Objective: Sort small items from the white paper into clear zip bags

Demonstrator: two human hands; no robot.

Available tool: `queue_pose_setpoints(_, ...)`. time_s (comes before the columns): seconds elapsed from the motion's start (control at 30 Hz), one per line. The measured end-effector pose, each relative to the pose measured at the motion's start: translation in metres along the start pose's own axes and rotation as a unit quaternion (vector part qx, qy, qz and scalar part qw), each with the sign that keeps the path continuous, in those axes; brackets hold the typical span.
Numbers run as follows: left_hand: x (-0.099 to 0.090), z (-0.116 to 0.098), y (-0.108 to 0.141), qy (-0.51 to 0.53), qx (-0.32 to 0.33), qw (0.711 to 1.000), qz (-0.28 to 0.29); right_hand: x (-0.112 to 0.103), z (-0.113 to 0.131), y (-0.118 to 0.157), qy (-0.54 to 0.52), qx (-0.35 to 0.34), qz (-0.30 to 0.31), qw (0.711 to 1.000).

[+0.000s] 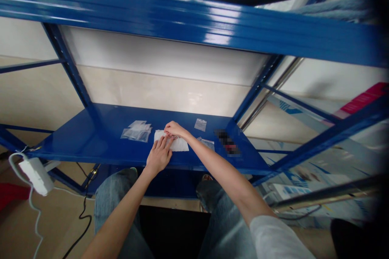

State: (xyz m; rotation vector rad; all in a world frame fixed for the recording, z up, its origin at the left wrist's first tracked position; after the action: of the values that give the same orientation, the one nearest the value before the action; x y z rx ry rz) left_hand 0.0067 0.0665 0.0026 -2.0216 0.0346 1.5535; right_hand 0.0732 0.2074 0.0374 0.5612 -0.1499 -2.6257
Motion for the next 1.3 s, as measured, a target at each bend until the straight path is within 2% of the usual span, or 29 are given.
queue_pose_setpoints(0.2, 0.001, 0.001, 0.0, 0.006, -0.004, 1.0, 0.005, -0.001, -0.001, 0.001, 0.004, -0.009, -0.013, 1.0)
queue_pose_setpoints(0.3, -0.001, 0.001, 0.0, 0.011, -0.004, 1.0, 0.002, -0.01, 0.0, 0.009, -0.002, -0.029, -0.034, 0.999)
queue_pose_setpoints(0.37, -0.003, 0.001, 0.0, 0.013, -0.003, 1.0, 0.001, -0.029, 0.001, 0.023, -0.008, -0.07, -0.08, 0.994)
queue_pose_setpoints(0.5, -0.005, -0.002, 0.001, 0.021, 0.001, 1.0, 0.0, -0.089, -0.018, 0.076, -0.012, -0.142, -0.223, 0.964)
queue_pose_setpoints(0.6, -0.005, -0.002, 0.001, 0.033, 0.002, 0.999, -0.006, -0.129, -0.049, 0.124, 0.02, -0.13, -0.309, 0.942)
queue_pose_setpoints(0.7, -0.01, -0.002, 0.001, 0.054, 0.003, 0.998, -0.023, -0.144, -0.078, 0.164, 0.072, -0.097, -0.348, 0.93)
queue_pose_setpoints(0.83, -0.027, -0.004, 0.003, 0.117, 0.015, 0.991, -0.06, -0.14, -0.102, 0.192, 0.081, -0.059, -0.375, 0.922)
queue_pose_setpoints(0.93, -0.046, -0.013, 0.017, 0.167, 0.01, 0.979, -0.118, -0.134, -0.106, 0.199, 0.052, -0.053, -0.396, 0.915)
queue_pose_setpoints(1.0, -0.057, -0.03, 0.031, 0.187, 0.03, 0.973, -0.134, -0.132, -0.1, 0.203, 0.049, -0.056, -0.402, 0.913)
queue_pose_setpoints(1.13, -0.071, -0.076, 0.071, 0.213, 0.08, 0.969, -0.098, -0.123, -0.069, 0.231, 0.082, -0.119, -0.429, 0.892)
queue_pose_setpoints(1.23, -0.077, -0.098, 0.11, 0.279, 0.077, 0.954, -0.074, -0.093, -0.042, 0.275, 0.117, -0.206, -0.462, 0.855)
queue_pose_setpoints(1.3, -0.074, -0.102, 0.139, 0.36, 0.042, 0.93, -0.057, -0.054, -0.031, 0.308, 0.113, -0.251, -0.446, 0.852)
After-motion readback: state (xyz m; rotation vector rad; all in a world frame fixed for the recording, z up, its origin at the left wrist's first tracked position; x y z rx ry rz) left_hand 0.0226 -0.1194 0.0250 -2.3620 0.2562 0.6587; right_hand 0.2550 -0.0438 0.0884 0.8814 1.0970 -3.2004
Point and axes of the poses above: each hand's wrist, its own y-axis away from the middle knuckle, its own x-axis out of the palm, z = x × y, the point moved 7 cm from there along -y, towards the middle knuckle, and after that the axes turned 5 degrees about x, right-handed, at the moved point
